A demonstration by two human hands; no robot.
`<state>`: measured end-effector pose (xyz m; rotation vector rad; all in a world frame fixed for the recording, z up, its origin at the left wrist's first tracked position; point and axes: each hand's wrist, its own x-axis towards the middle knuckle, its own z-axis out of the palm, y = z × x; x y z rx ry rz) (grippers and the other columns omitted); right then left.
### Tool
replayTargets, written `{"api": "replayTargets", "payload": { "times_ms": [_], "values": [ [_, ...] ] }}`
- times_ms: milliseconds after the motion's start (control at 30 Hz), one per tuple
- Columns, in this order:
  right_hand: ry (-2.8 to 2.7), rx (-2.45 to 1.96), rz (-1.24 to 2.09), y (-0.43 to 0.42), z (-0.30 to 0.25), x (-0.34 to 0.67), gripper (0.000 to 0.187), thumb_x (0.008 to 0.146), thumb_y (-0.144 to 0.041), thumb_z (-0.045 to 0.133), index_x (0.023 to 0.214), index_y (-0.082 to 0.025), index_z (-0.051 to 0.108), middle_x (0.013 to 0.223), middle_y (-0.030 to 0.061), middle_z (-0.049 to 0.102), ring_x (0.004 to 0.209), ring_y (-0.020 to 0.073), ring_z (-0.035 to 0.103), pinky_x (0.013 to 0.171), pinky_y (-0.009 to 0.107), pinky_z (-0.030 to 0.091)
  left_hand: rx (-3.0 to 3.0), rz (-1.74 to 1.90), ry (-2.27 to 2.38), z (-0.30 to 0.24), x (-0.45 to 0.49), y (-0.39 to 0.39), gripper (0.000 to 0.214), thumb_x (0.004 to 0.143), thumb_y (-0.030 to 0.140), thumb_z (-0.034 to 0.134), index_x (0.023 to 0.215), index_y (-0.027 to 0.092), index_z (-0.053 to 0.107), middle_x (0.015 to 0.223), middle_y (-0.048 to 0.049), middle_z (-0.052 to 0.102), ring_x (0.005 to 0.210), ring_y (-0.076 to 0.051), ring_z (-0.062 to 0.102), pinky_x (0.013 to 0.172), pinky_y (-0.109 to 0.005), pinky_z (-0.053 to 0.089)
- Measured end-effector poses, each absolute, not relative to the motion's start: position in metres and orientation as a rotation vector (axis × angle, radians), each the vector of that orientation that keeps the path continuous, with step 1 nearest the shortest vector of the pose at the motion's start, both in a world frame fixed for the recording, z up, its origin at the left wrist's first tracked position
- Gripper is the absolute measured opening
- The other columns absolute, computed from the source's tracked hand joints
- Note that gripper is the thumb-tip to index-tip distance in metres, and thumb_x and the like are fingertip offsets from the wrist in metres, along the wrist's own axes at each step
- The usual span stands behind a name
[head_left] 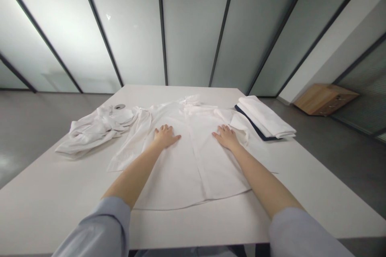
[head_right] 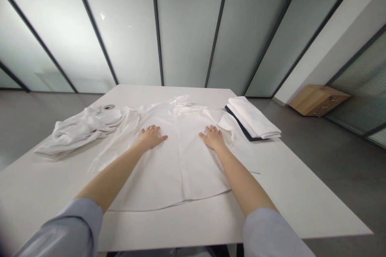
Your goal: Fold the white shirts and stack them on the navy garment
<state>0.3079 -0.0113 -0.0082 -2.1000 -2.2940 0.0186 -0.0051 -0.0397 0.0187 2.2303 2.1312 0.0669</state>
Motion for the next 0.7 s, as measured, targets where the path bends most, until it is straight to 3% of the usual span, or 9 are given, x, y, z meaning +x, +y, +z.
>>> {"api": "replayTargets", "payload": {
  "times_ms": [133, 267, 700],
  "values": [
    [-2.303, -2.083, 0.019, -0.012, -0.01, 0.311, 0.062, 0.095, -0.053, 0.031, 0.144, -0.015, 0.04, 0.153, 0.0159, 0.032, 0.142, 0.0276, 0.024, 0.112, 0.045, 0.023, 2.279, 0.191, 2.082, 0.007, -0.015, -0.046, 0.061, 0.089, 0.059, 0.038, 0.137, 0.022, 0.044, 0.15, -0.013, 0.038, 0.139, -0.028, 0.032, 0.112, -0.046, 0.023],
    [-2.298, -2.076, 0.049, -0.017, -0.009, 0.313, 0.059, 0.095, -0.05, 0.032, 0.143, -0.016, 0.041, 0.153, 0.015, 0.032, 0.142, 0.0268, 0.026, 0.112, 0.044, 0.024, 2.259, 0.218, 2.033, 0.005, -0.024, -0.048, 0.056, 0.089, 0.053, 0.042, 0.138, 0.025, 0.044, 0.152, -0.0079, 0.037, 0.14, -0.024, 0.031, 0.114, -0.042, 0.022],
    [-2.274, -2.023, 0.051, -0.021, -0.008, 0.311, 0.054, 0.094, -0.047, 0.039, 0.139, -0.018, 0.046, 0.15, 0.0145, 0.037, 0.139, 0.0267, 0.031, 0.11, 0.044, 0.027, 2.261, 0.199, 2.053, 0.006, -0.024, -0.05, 0.056, 0.09, 0.051, 0.044, 0.138, 0.022, 0.045, 0.151, -0.0101, 0.039, 0.14, -0.024, 0.032, 0.114, -0.04, 0.023]
  ]
}}
